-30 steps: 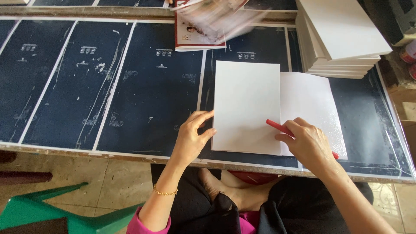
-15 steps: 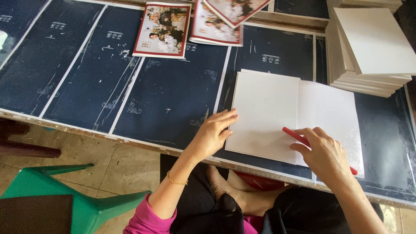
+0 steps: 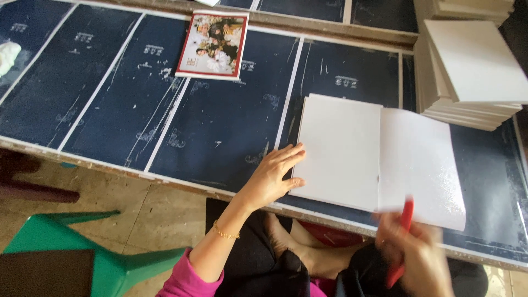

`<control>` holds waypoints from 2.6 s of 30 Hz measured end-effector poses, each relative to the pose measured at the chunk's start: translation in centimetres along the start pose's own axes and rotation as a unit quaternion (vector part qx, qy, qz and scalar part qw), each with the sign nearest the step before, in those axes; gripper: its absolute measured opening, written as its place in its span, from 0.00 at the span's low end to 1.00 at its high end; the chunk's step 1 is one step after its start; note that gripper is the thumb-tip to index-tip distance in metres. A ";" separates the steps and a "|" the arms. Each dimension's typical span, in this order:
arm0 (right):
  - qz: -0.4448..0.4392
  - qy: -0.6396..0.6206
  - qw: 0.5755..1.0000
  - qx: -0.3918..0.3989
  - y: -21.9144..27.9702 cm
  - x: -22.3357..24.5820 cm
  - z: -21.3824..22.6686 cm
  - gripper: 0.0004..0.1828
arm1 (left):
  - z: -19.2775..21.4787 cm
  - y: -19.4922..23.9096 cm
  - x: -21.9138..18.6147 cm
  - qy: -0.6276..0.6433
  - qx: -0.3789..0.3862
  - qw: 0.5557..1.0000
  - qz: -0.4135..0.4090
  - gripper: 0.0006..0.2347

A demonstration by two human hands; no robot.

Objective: Folding printed sheets of paper and using a tool to crease the folds before stacking them neatly.

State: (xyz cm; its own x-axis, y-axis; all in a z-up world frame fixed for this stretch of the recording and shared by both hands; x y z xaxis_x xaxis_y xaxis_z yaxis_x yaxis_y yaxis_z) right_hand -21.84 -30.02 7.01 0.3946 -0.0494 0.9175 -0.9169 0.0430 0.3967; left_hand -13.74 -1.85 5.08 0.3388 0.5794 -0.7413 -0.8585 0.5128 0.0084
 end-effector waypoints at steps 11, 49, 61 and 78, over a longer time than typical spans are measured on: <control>0.238 0.265 0.932 -0.064 -0.3 0.7 2.6 0.29 | 0.7 -0.8 -0.3 0.030 -0.002 1.000 0.009 0.28; 0.465 0.597 0.652 0.043 -15.2 4.1 -2.1 0.08 | -0.9 0.0 2.0 -0.016 -0.031 0.999 -0.039 0.22; 0.461 0.616 0.639 0.012 -21.4 5.0 -20.8 0.08 | -0.2 0.0 0.7 -0.043 -0.058 0.997 -0.037 0.20; 0.421 0.512 0.735 0.145 -5.8 1.8 -2.1 0.17 | -1.0 0.4 1.0 -0.130 -0.019 0.991 -0.031 0.23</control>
State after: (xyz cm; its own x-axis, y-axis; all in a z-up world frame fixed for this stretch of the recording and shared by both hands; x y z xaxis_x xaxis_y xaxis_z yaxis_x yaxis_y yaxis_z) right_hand -15.70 -28.24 6.48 -0.6172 0.6566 0.4336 -0.7777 -0.5926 -0.2096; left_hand -14.11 -1.66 3.68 0.4757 0.6934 -0.5412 -0.8445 0.5322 -0.0605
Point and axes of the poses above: each hand's wrist, its own y-axis away from the middle knuckle, its own z-axis out of the back of the hand, x = y × z, the point moved 4 cm from there along -y, towards the middle knuckle, and after that the axes turned 9 degrees about x, right-handed, at the moved point
